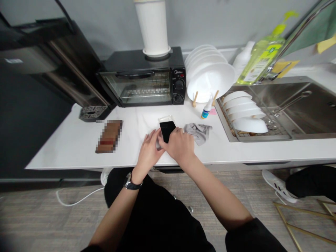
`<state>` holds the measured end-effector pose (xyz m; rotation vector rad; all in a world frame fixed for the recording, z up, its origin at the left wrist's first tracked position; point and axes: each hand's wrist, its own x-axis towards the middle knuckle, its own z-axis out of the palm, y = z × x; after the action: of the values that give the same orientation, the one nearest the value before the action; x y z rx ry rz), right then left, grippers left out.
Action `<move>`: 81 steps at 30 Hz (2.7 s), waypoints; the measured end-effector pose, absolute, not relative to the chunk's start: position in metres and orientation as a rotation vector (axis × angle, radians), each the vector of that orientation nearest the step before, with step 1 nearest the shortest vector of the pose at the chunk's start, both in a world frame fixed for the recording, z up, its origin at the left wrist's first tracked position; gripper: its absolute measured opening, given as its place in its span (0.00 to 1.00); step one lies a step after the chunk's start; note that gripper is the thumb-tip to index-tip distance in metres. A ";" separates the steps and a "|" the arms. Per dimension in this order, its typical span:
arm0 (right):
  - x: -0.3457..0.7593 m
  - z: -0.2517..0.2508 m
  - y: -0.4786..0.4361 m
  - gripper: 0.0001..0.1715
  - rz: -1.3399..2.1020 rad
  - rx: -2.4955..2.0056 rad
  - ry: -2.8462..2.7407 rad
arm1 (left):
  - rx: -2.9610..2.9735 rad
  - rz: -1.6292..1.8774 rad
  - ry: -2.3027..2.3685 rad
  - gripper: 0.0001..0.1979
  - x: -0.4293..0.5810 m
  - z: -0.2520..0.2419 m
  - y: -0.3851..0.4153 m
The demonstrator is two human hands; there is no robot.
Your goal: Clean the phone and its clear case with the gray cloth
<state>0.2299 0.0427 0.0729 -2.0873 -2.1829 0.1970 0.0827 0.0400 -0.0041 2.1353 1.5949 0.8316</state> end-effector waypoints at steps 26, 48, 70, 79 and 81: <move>0.302 0.006 0.054 0.50 0.861 -1.377 -1.923 | 2.236 0.744 1.630 0.38 0.078 -0.005 0.039; 0.300 -0.001 0.070 0.46 0.708 -1.359 -1.909 | 2.242 0.785 1.740 0.36 0.079 -0.001 0.040; 0.304 -0.010 0.084 0.42 0.828 -1.432 -1.870 | 2.109 0.696 1.732 0.30 0.088 -0.001 0.054; 0.307 -0.008 0.090 0.38 0.975 -1.404 -1.851 | 2.045 0.648 1.777 0.27 0.091 0.003 0.057; 0.312 -0.007 0.093 0.38 1.055 -1.367 -1.862 | 2.054 0.639 1.784 0.27 0.091 0.002 0.056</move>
<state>0.3120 0.0929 -0.0074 -1.3672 -1.8620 1.0546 0.0905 0.0560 0.0022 2.0537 1.7839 0.6394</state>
